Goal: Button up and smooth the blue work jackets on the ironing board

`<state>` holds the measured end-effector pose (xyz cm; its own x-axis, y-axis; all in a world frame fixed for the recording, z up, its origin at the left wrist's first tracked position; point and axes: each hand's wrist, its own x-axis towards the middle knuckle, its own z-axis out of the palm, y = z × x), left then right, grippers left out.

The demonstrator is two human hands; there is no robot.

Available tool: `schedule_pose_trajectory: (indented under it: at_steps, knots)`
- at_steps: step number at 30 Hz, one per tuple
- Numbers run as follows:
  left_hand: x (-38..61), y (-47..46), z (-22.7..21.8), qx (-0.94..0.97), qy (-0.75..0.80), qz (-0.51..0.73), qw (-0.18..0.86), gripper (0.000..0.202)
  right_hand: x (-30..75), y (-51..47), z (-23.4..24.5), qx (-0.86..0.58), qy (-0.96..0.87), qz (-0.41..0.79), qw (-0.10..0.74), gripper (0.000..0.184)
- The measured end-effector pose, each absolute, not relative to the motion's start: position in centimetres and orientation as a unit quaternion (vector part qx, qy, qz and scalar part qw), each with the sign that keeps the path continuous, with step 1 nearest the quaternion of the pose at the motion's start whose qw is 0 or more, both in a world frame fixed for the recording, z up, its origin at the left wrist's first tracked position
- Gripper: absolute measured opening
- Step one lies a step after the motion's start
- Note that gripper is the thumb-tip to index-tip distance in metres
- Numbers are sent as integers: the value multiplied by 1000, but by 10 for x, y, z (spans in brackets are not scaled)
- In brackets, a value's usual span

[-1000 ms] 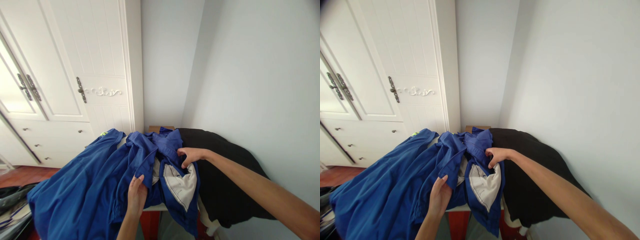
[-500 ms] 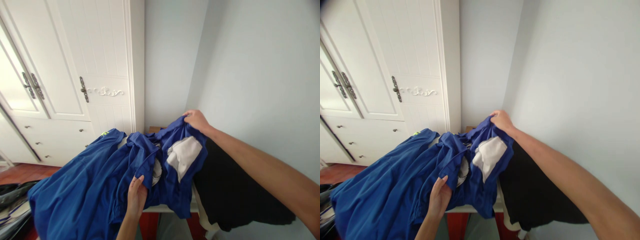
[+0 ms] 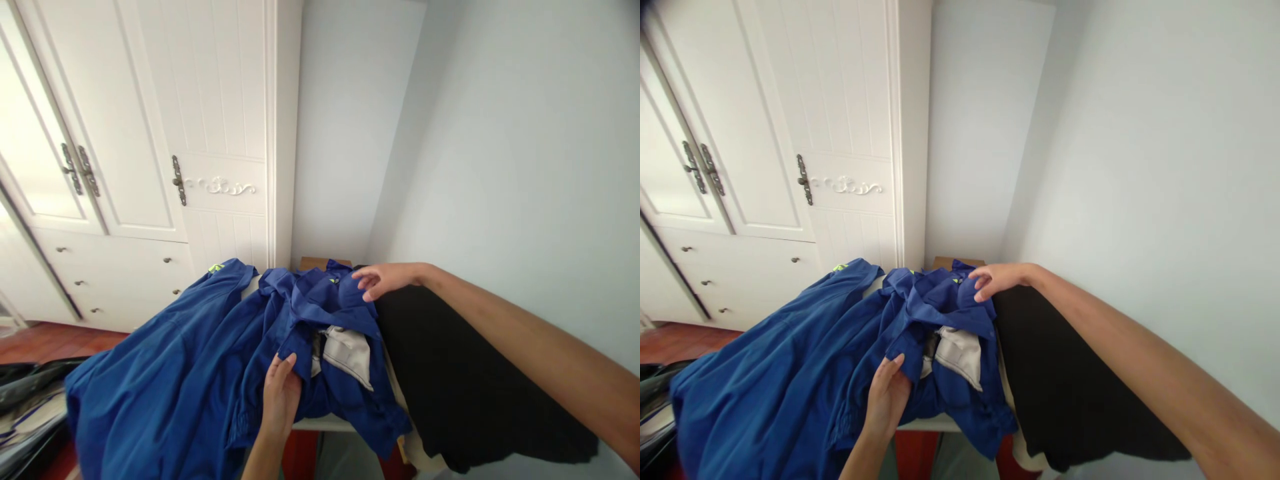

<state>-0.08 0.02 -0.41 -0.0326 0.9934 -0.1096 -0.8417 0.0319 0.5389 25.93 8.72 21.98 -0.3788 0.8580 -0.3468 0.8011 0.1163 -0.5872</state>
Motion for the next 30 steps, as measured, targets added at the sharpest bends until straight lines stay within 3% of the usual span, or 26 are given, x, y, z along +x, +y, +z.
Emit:
schedule_pose_trajectory:
  at_steps: [2, 5, 9, 11, 14, 17, 20, 22, 24, 27, 30]
  knots:
    - [0, 0, -4, 156, 237, 679, 677, 34, 268, 83, 197, -530, -754, 389, -10, 106]
    - [0, -1, -2, 158, 240, 681, 674, 34, 265, 64, 162, -498, -808, 313, -14, 101]
    - [1, -2, -1, 171, 243, 678, 672, 36, 251, 46, 137, -463, -858, 214, 57, 40]
    - [1, -2, -1, 181, 245, 675, 672, 38, 253, 50, 144, -514, -814, 246, 109, 26]
    - [1, -1, 0, 194, 245, 673, 670, 38, 271, 67, 182, -628, -632, 347, 294, 23]
    - [3, -2, 1, 208, 247, 672, 667, 34, 290, 80, 235, -603, -437, 420, 518, 14]
    - [5, -3, 2, 216, 258, 678, 653, 29, 283, 71, 269, -528, -384, 385, 653, 17]
    - [7, -4, 0, 229, 269, 685, 637, 29, 258, 51, 267, -469, -397, 323, 720, 18]
    - [10, -6, -2, 264, 285, 686, 615, 27, 224, 28, 243, -447, -491, 312, 680, 24]
    - [12, -11, -3, 353, 319, 688, 547, 19, 175, 1, 180, -460, -661, 451, 384, 36]
    - [12, -19, 3, 425, 368, 695, 448, 12, 150, -3, 116, -449, -716, 420, 330, 32]
